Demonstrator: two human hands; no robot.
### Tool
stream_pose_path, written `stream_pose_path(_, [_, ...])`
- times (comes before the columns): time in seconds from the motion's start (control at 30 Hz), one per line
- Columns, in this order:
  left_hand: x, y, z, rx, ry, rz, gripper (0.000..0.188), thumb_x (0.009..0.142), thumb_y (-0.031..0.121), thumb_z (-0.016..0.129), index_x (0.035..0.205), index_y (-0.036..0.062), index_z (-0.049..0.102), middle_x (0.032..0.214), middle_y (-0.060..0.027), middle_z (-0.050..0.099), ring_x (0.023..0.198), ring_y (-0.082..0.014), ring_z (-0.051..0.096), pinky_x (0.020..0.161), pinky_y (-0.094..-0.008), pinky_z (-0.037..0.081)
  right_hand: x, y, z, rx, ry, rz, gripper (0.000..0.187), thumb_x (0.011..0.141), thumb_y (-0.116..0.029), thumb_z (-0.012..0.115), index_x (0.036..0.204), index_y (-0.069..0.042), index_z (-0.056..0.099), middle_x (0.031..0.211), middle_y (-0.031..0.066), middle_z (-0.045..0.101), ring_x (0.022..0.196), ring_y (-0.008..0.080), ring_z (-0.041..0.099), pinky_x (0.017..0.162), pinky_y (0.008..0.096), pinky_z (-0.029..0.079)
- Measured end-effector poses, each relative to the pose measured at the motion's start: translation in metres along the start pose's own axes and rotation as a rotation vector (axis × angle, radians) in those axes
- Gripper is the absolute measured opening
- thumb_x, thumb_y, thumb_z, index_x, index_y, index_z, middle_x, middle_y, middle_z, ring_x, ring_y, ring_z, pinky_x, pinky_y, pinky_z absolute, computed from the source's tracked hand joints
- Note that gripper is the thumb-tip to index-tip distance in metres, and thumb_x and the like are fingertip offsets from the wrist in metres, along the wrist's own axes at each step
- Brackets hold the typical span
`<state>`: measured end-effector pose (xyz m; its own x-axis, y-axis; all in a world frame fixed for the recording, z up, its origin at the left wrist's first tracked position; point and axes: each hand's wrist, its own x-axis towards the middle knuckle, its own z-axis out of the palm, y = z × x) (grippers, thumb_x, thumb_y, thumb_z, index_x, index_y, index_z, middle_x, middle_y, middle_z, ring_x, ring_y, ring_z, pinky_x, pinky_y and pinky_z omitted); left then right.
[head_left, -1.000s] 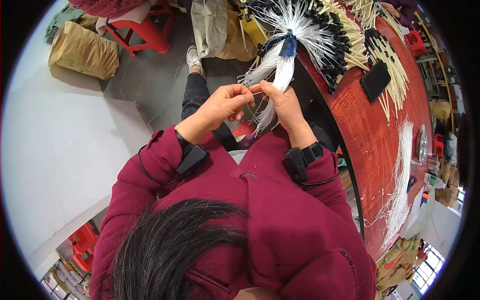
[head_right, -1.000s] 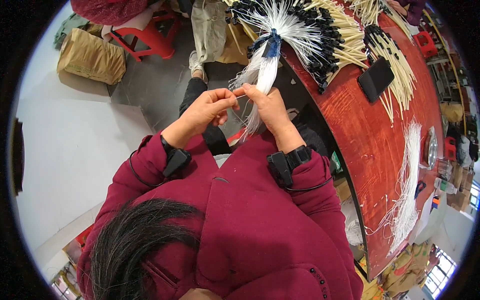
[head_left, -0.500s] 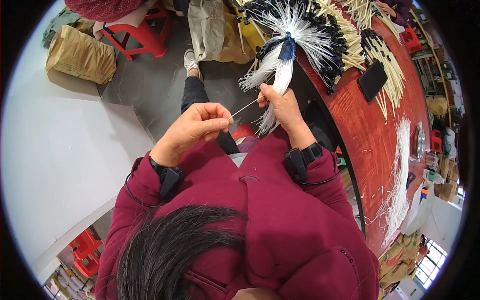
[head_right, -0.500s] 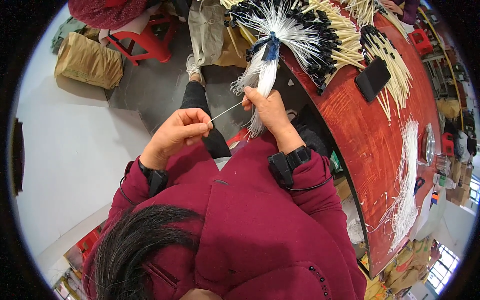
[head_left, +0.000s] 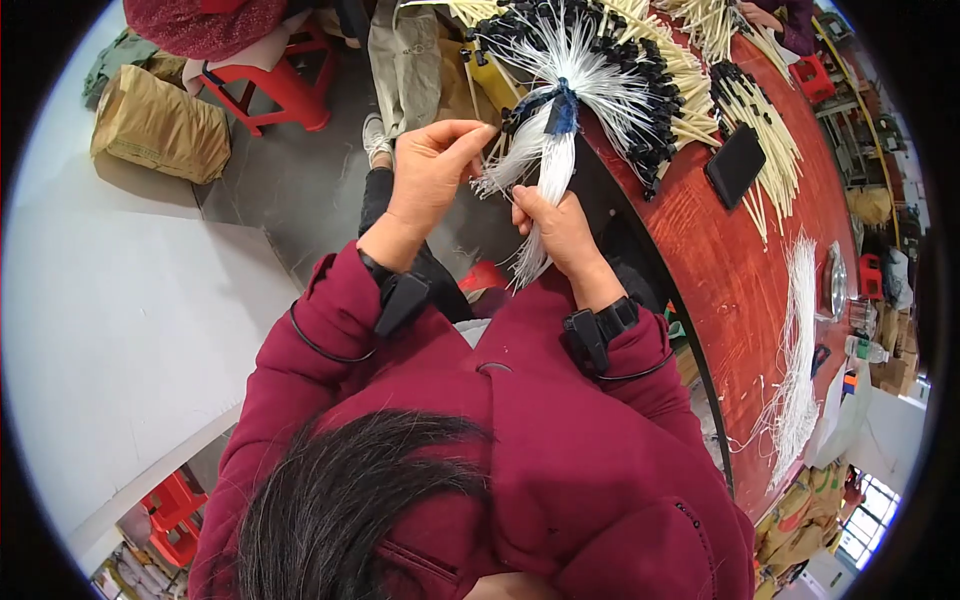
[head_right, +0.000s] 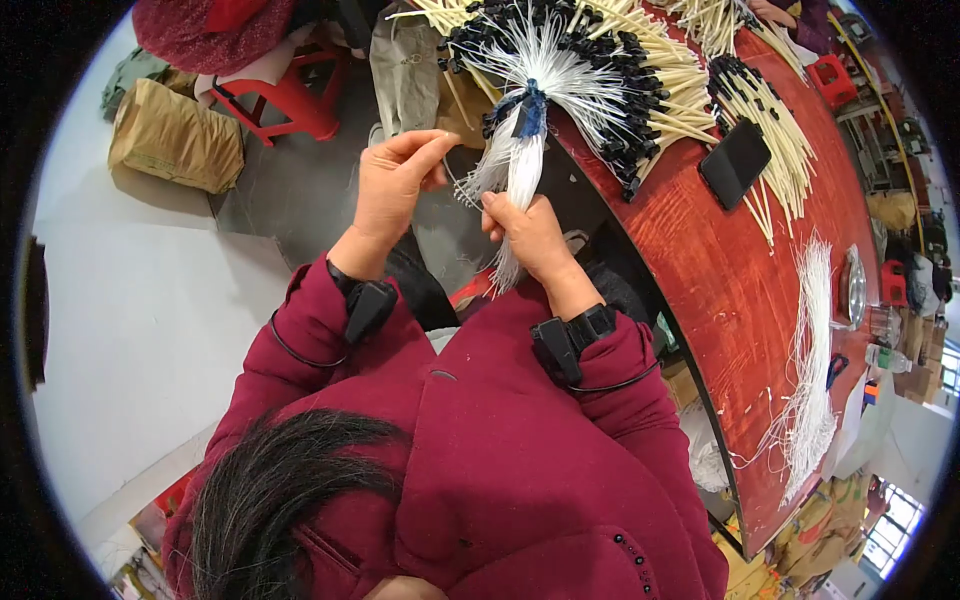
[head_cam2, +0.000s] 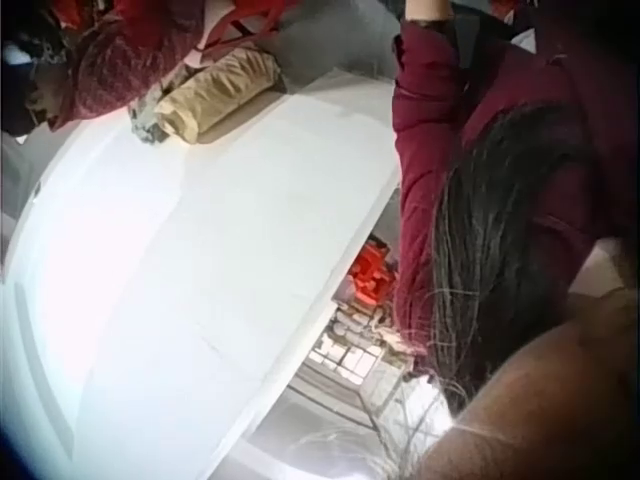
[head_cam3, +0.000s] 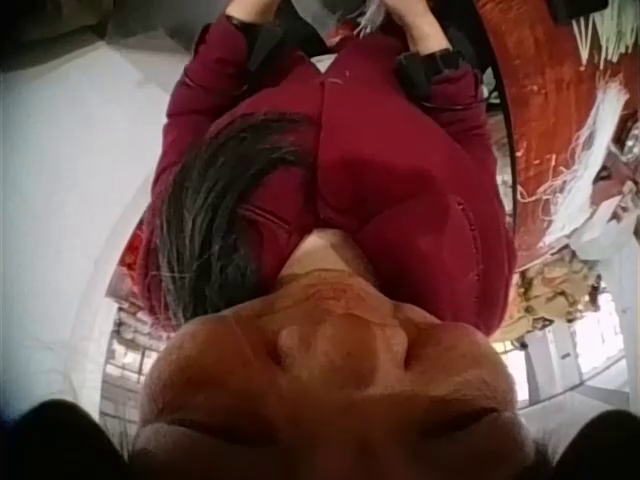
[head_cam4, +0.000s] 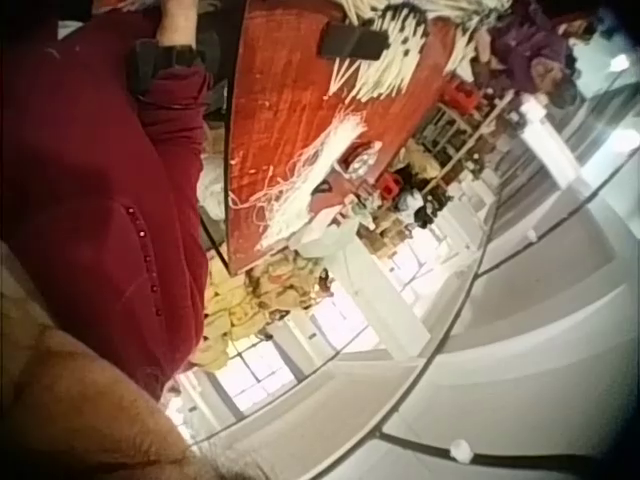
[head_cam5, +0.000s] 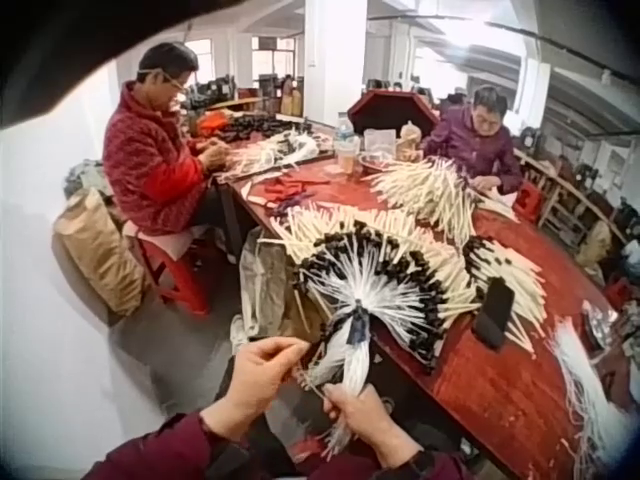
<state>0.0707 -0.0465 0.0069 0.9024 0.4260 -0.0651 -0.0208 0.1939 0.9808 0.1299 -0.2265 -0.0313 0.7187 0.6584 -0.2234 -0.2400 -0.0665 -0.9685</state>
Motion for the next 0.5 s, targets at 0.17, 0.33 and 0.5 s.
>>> stream_pose_path(0.17, [-0.009,-0.026,-0.048,0.764,-0.119,0.57,0.007,0.08,0.007,0.069,0.083,0.0011,0.069,0.086,-0.0091,0.069,0.067,-0.0178,0.064,0.058,-0.0303,0.049,-0.003,-0.004,0.0,0.064,-0.01,0.024,0.03,0.091,-0.023,0.058,0.066,-0.005,0.061,0.062,-0.0001,0.056,0.056,0.0078,0.049,0.055,0.0227,0.039])
stream_pose_path(0.33, [-0.041,-0.026,-0.054,0.906,-0.282,0.553,0.012,0.075,0.007,0.07,0.086,0.0028,0.067,0.084,-0.0115,0.067,0.069,-0.0249,0.064,0.062,-0.0334,0.05,-0.001,-0.003,0.0,0.062,-0.037,0.024,0.03,0.091,-0.022,0.058,0.066,-0.005,0.061,0.061,-0.0002,0.055,0.055,0.0076,0.049,0.054,0.0227,0.039])
stream_pose_path(0.5, [-0.045,-0.048,-0.039,1.094,-0.395,0.486,0.011,0.076,0.007,0.07,0.083,0.0024,0.064,0.081,-0.011,0.065,0.07,-0.0268,0.064,0.061,-0.0312,0.05,-0.002,-0.005,-0.001,0.058,-0.046,0.034,0.03,0.09,-0.022,0.058,0.066,-0.005,0.06,0.06,-0.0002,0.055,0.055,0.0075,0.049,0.054,0.0224,0.038])
